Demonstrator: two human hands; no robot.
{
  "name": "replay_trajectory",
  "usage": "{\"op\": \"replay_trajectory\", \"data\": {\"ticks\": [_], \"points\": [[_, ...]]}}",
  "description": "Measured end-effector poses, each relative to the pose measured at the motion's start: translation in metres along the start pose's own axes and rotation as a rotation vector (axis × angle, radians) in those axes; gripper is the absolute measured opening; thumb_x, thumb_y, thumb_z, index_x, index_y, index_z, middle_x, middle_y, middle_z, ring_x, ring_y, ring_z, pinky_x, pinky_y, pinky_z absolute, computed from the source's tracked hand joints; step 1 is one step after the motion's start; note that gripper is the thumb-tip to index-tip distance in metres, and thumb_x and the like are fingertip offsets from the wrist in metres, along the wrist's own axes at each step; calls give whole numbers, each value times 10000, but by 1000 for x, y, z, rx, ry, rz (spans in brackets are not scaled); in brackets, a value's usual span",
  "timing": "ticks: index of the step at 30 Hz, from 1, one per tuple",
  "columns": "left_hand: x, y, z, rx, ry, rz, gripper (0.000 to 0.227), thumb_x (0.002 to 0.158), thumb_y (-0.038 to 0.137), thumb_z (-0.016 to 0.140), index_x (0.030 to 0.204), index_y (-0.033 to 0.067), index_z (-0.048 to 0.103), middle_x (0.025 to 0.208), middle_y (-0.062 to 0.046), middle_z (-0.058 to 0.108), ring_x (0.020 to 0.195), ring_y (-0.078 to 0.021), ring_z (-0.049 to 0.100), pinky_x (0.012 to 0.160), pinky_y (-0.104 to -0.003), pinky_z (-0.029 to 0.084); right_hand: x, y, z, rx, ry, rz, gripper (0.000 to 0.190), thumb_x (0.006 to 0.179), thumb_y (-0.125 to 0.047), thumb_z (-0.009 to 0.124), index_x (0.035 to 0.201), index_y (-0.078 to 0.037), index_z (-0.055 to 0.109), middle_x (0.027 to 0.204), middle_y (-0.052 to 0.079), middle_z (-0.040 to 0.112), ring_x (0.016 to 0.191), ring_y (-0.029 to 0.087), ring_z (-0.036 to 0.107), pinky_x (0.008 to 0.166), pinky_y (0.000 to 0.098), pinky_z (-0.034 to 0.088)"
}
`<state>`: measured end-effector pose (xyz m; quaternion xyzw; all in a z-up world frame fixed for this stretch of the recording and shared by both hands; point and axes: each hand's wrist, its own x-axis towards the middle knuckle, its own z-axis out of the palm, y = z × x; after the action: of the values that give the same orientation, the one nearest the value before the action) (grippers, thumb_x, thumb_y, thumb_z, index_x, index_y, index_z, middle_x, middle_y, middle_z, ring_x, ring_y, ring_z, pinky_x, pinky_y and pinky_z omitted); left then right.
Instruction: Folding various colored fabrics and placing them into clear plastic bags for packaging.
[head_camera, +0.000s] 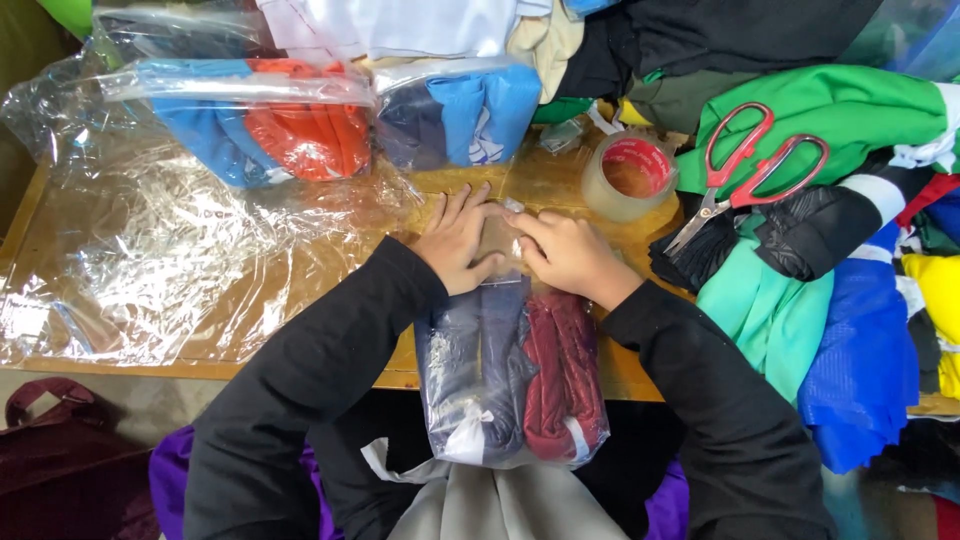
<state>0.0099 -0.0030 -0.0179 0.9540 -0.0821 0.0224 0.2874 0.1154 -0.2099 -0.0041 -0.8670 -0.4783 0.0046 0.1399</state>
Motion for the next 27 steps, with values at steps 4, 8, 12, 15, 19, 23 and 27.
{"op": "replay_trajectory", "data": {"ticks": [4,8,12,15,19,23,27], "points": [[2,-4,6,73,-41,-40,592,964,509,558,1457,309,299,1690,-152,167,1556,-421,111,1244,-629,45,1,4,6,-45,-20,8,319,993,-360,455,1277,-375,599,946,81,695,786,418,734,756,522,619],[4,-7,12,123,-23,-62,675,948,550,556,1504,291,275,1696,-155,158,1555,-398,158,1258,-595,63,2,-2,1,-18,-71,64,390,991,-369,439,1373,-410,503,1018,72,696,879,410,739,816,533,611],[2,-4,-2,148,-41,-73,789,946,574,548,1576,223,230,1705,-173,127,1561,-386,167,1265,-575,77,0,-4,-12,121,-146,136,458,996,-324,445,1445,-406,410,1111,132,715,964,452,719,873,589,578],[-2,6,-12,84,-44,-34,881,955,470,612,1632,159,142,1691,-263,-54,1525,-519,169,1260,-623,110,-2,-8,-16,63,-98,54,336,1031,-318,434,1342,-353,557,1098,130,713,967,429,718,857,546,594],[0,-10,5,270,-26,25,796,979,573,475,1650,241,204,1728,-146,-18,1564,-456,81,1234,-629,14,-4,-7,-16,33,-61,10,322,1043,-300,434,1316,-313,603,978,133,689,873,432,725,794,537,611],[3,-17,15,310,4,-13,777,989,630,395,1663,308,179,1731,-134,79,1578,-393,107,1234,-623,25,1,-13,-26,173,-128,45,463,1038,-293,433,1500,-326,440,1126,178,695,992,453,703,881,572,580],[7,-24,23,296,55,-36,749,1008,602,398,1661,283,214,1721,-146,138,1572,-370,182,1239,-602,70,-3,-2,-20,151,-222,184,543,1026,-412,497,1496,-256,275,1009,232,724,966,453,720,909,594,556]]}}
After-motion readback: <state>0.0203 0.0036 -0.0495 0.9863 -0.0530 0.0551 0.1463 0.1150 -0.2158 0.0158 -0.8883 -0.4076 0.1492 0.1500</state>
